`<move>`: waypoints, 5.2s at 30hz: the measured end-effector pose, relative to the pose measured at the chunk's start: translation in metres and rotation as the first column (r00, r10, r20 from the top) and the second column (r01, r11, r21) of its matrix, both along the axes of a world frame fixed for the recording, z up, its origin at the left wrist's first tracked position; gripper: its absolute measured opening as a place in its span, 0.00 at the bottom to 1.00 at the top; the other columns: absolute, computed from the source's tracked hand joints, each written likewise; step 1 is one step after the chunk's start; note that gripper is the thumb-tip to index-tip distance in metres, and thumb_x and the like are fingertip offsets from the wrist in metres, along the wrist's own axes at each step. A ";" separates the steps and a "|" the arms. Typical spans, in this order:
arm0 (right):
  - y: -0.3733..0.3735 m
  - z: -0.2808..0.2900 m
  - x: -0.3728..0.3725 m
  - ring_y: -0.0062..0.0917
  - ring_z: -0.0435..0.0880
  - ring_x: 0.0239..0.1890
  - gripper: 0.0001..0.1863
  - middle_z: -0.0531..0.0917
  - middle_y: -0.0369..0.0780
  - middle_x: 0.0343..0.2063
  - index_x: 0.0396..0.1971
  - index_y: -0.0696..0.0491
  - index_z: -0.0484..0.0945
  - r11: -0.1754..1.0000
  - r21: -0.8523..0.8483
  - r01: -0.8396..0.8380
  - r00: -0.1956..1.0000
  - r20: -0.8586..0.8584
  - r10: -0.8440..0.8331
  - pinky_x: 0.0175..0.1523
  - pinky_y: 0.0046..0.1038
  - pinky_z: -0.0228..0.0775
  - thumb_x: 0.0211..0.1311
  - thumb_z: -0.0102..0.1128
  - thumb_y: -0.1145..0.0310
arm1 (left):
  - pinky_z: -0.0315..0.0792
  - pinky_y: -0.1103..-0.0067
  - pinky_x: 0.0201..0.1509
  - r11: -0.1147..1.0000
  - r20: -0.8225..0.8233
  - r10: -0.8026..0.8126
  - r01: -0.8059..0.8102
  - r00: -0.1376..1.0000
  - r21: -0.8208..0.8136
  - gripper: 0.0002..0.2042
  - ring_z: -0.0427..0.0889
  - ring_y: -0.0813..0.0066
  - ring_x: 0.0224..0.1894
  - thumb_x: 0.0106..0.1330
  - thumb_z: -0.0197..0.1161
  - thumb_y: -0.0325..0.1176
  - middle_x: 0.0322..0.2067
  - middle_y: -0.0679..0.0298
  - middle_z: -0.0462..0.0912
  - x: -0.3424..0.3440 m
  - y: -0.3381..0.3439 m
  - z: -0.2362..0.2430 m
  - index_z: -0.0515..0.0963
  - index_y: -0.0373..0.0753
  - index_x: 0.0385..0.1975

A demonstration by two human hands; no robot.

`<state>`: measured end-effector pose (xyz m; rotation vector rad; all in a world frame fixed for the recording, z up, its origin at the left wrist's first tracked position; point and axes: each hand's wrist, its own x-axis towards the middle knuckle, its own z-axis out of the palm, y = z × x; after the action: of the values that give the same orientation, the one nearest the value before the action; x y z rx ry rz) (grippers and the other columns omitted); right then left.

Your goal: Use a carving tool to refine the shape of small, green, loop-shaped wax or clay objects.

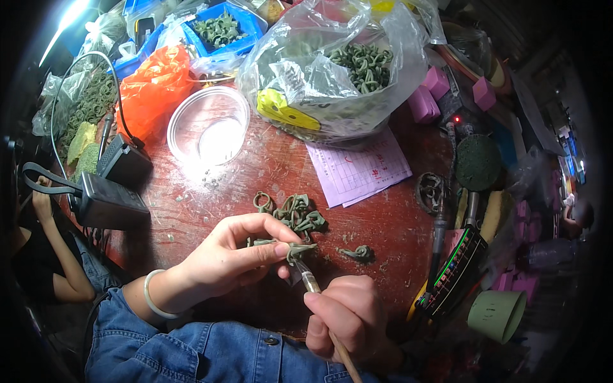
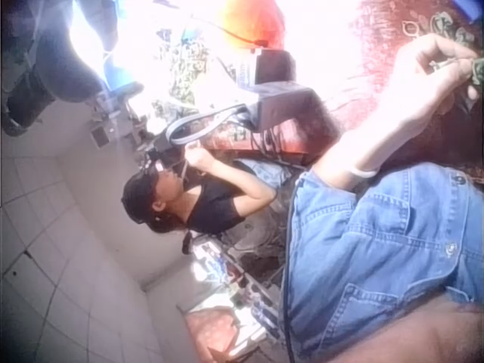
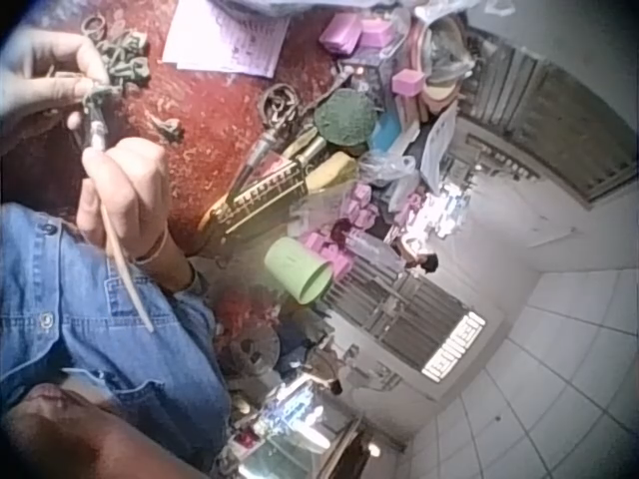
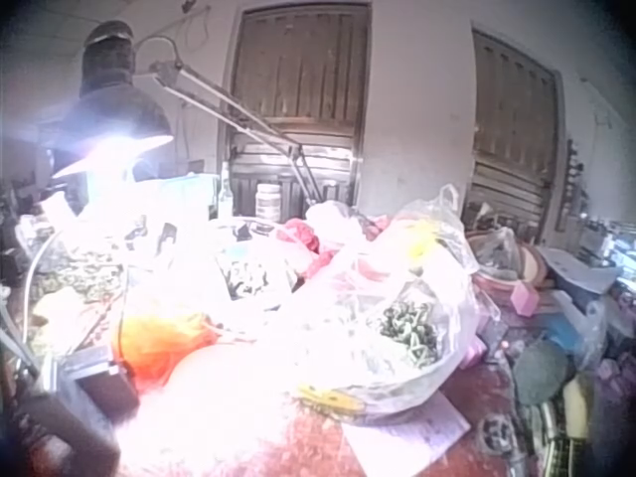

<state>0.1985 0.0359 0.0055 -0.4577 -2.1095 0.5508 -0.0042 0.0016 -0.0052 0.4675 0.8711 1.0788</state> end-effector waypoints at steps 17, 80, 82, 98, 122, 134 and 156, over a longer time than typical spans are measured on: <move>-0.002 0.001 0.000 0.28 0.75 0.25 0.12 0.74 0.40 0.30 0.40 0.58 0.76 0.999 0.031 0.016 1.000 0.009 -0.017 0.29 0.26 0.71 0.55 0.56 0.74 | 0.56 0.91 0.17 0.999 -0.102 -0.011 0.015 0.995 0.034 0.08 0.66 0.92 0.16 0.67 0.60 0.30 0.25 0.66 0.82 0.001 0.001 0.009 0.77 0.36 0.44; 0.010 0.002 0.010 0.28 0.76 0.29 0.08 0.73 0.43 0.31 0.39 0.60 0.72 0.945 -0.314 -0.088 0.991 -0.123 0.051 0.37 0.29 0.70 0.62 0.49 0.73 | 0.57 0.91 0.17 0.996 0.007 -0.088 0.087 0.996 0.021 0.10 0.66 0.91 0.15 0.69 0.58 0.33 0.27 0.68 0.84 -0.002 0.002 0.002 0.77 0.40 0.46; 0.010 0.002 0.009 0.29 0.76 0.29 0.08 0.73 0.43 0.31 0.39 0.60 0.72 0.947 -0.308 -0.092 0.992 -0.112 0.060 0.37 0.29 0.70 0.62 0.49 0.73 | 0.57 0.90 0.17 0.995 -0.001 -0.094 0.094 0.996 0.013 0.10 0.65 0.91 0.15 0.69 0.57 0.33 0.27 0.68 0.83 -0.002 0.001 0.001 0.77 0.39 0.46; 0.003 -0.003 -0.006 0.23 0.68 0.21 0.12 0.71 0.41 0.23 0.31 0.61 0.70 0.980 -0.180 0.087 0.967 -0.220 -0.126 0.27 0.23 0.62 0.65 0.46 0.66 | 0.61 0.90 0.17 0.997 -0.039 -0.070 0.071 0.997 0.008 0.08 0.73 0.86 0.17 0.69 0.57 0.30 0.29 0.62 0.82 -0.004 0.001 0.009 0.74 0.37 0.44; 0.004 0.002 -0.001 0.29 0.76 0.22 0.07 0.75 0.42 0.26 0.36 0.61 0.75 0.994 -0.108 0.009 0.999 -0.051 -0.015 0.28 0.27 0.71 0.61 0.53 0.73 | 0.57 0.89 0.13 1.000 -0.110 0.003 0.001 0.994 0.031 0.08 0.69 0.87 0.13 0.66 0.61 0.28 0.25 0.61 0.82 0.000 0.000 0.007 0.71 0.38 0.41; 0.006 0.000 0.005 0.28 0.76 0.28 0.09 0.73 0.42 0.30 0.39 0.60 0.74 0.947 -0.310 -0.086 0.977 -0.211 0.020 0.35 0.28 0.69 0.64 0.50 0.71 | 0.58 0.90 0.14 0.998 -0.154 0.009 0.001 0.988 0.068 0.07 0.70 0.88 0.15 0.66 0.61 0.28 0.26 0.62 0.83 0.001 0.000 0.009 0.71 0.38 0.40; 0.006 0.005 -0.002 0.30 0.75 0.26 0.08 0.75 0.42 0.27 0.35 0.60 0.77 0.964 -0.263 -0.030 0.992 -0.127 -0.003 0.34 0.30 0.70 0.57 0.53 0.74 | 0.59 0.90 0.16 0.996 -0.184 0.020 -0.005 0.983 0.086 0.07 0.70 0.88 0.15 0.65 0.62 0.29 0.25 0.65 0.83 0.002 0.000 0.011 0.72 0.38 0.38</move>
<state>0.1967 0.0418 0.0109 -0.5438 -1.9270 0.8536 -0.0027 0.0016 0.0056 0.6423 0.9949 1.0994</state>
